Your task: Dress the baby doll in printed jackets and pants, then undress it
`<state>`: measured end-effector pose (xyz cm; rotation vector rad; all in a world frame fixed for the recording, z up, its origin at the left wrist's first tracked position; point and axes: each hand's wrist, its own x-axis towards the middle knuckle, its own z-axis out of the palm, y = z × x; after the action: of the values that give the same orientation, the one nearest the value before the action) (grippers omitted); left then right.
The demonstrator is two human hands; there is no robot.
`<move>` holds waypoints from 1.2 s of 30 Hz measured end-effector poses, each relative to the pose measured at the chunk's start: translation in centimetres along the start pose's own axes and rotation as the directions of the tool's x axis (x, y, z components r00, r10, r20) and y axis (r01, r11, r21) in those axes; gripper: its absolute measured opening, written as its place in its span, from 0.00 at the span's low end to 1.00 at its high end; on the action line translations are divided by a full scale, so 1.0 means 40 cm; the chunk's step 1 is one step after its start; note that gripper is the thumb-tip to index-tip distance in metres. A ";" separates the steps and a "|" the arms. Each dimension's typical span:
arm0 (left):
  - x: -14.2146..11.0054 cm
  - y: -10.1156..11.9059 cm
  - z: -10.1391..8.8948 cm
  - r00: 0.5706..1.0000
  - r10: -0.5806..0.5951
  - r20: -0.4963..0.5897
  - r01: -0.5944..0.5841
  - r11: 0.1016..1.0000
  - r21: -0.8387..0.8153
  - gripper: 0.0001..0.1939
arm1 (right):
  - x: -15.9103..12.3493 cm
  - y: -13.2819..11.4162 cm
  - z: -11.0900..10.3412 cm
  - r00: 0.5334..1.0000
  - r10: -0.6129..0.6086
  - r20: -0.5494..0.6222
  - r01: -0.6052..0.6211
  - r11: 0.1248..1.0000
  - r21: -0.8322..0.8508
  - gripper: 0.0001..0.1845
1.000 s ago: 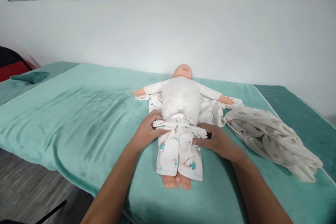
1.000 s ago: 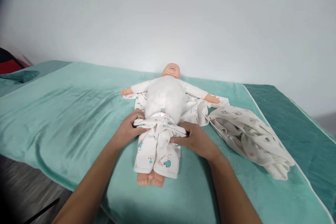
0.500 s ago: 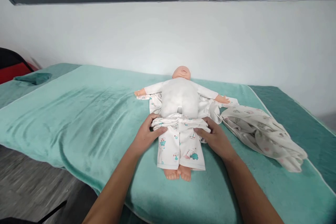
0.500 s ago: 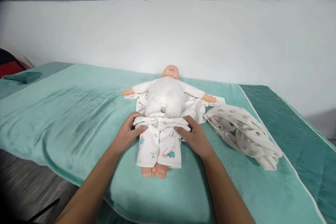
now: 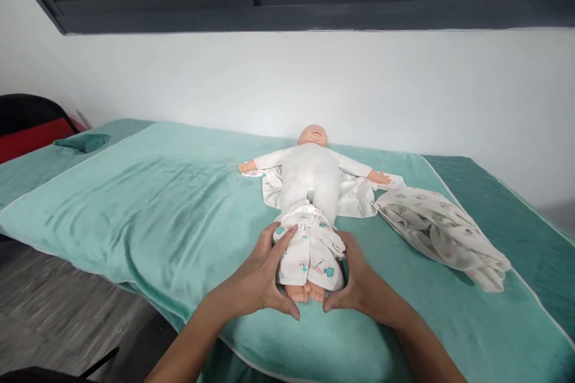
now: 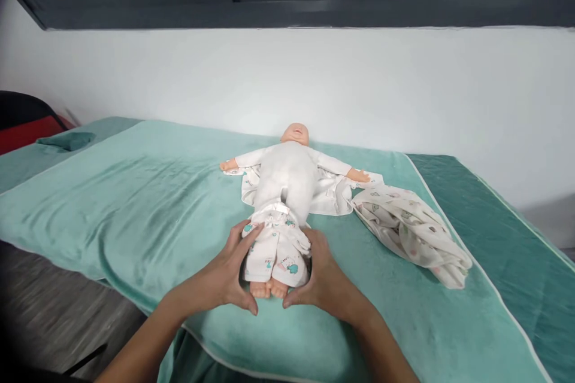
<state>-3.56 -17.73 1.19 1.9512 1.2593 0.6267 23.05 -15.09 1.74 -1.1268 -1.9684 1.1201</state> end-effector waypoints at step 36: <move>-0.034 0.142 0.047 0.962 -0.170 -0.215 0.224 0.939 0.260 0.25 | -0.030 -0.147 0.001 0.897 0.419 0.142 -0.437 0.890 0.132 0.21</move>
<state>0.46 -21.04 4.45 1.9900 1.7225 0.5650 21.36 -17.83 6.81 -1.4830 -1.7092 1.5697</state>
